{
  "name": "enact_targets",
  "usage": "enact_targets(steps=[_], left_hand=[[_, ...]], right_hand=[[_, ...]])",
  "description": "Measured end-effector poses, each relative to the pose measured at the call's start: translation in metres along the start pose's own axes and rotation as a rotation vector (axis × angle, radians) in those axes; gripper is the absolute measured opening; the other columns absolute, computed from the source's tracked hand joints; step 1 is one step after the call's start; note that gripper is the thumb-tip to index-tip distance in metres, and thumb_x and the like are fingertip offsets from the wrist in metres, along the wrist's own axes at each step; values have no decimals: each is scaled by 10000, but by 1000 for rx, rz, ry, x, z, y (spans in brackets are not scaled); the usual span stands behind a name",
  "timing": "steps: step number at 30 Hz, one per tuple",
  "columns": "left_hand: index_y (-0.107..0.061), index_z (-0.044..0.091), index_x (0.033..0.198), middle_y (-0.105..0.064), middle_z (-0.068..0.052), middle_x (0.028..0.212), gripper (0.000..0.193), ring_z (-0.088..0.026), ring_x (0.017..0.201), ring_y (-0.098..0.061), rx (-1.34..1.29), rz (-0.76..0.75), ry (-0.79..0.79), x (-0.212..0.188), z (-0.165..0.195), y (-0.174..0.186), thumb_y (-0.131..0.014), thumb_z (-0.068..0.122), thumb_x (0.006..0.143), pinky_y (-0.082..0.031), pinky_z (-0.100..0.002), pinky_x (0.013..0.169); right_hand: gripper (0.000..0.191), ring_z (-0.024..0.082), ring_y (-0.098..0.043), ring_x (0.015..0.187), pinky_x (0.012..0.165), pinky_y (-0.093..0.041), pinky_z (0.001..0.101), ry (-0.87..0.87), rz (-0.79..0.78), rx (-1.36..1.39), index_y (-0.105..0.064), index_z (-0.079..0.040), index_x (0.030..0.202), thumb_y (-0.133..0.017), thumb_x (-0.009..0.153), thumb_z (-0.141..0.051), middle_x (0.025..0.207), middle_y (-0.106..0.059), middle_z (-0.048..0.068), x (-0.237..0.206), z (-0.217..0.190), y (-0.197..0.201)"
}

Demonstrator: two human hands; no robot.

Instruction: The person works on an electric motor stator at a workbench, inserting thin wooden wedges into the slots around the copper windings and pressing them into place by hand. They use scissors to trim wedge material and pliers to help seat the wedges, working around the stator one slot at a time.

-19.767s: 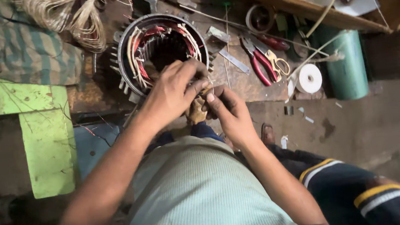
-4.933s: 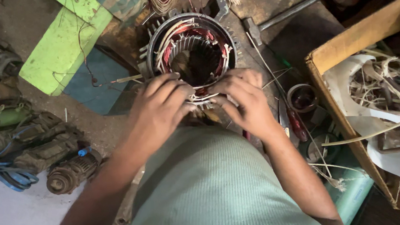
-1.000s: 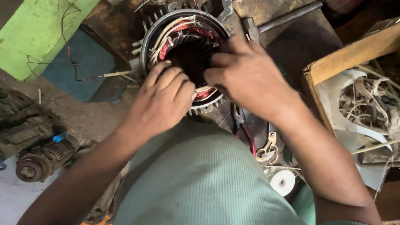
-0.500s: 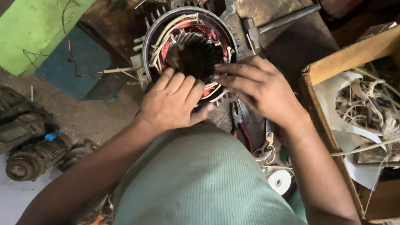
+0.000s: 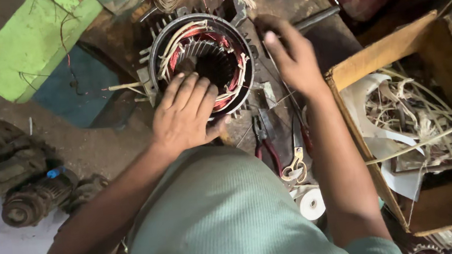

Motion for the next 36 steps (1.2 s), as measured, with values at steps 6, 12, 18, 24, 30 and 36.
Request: enact_targets(steps=[6,12,18,24,30,36], left_hand=[[-692,77,1063,-639,-122,1042,426,-304,1092,-616,18,82,19,-4,3,-3,-591,485,996,-385,-492,1114],[-673,98,992,-630,-106,996,379,-291,1107,-630,2,100,-13,-5,3,3,-608,471,978,-402,-475,1058],[-692,83,984,-650,-93,981,378,-273,1017,-626,-202,119,-187,11,-16,25,-659,453,913,-430,-475,1037],[-691,67,953,-643,-93,936,342,-271,976,-634,-436,36,-536,60,-50,23,-659,380,819,-459,-475,1011],[-692,78,988,-647,-81,943,307,-271,1015,-649,-534,-98,-621,63,-68,-7,-654,341,834,-461,-465,1015],[-741,71,1118,-720,-110,1104,385,-263,1139,-654,-585,-36,-442,43,-73,-36,-634,388,928,-411,-481,1073]], right_hand=[[438,202,-480,1413,1210,-351,338,30,46,309,-478,-49,1516,-477,1170,-317,1483,-578,90,53,-4,-26],[277,187,-617,1079,986,-490,331,-73,65,74,-630,-50,1222,-578,1118,-302,1146,-694,73,72,-27,-38],[182,140,-651,908,795,-539,286,-116,186,170,-649,-92,1165,-547,1054,-194,1000,-696,46,44,-20,-29],[190,156,-648,1030,924,-537,311,-212,368,89,-609,-26,1223,-608,1046,-96,1101,-681,68,-21,17,-11],[390,349,-538,1314,1100,-423,443,-89,428,-192,-460,50,1391,-574,1032,-48,1416,-531,235,-90,-12,-22],[245,293,-647,942,830,-522,374,-441,204,-363,-680,-34,1029,-806,894,-195,980,-653,115,-115,-69,-54]])
Point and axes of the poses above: each hand's wrist, its own x-axis towards the middle knuckle, its own y-axis out of the back of the hand, z = x × y, the point moved 3 cm from there along x, towards the middle knuckle
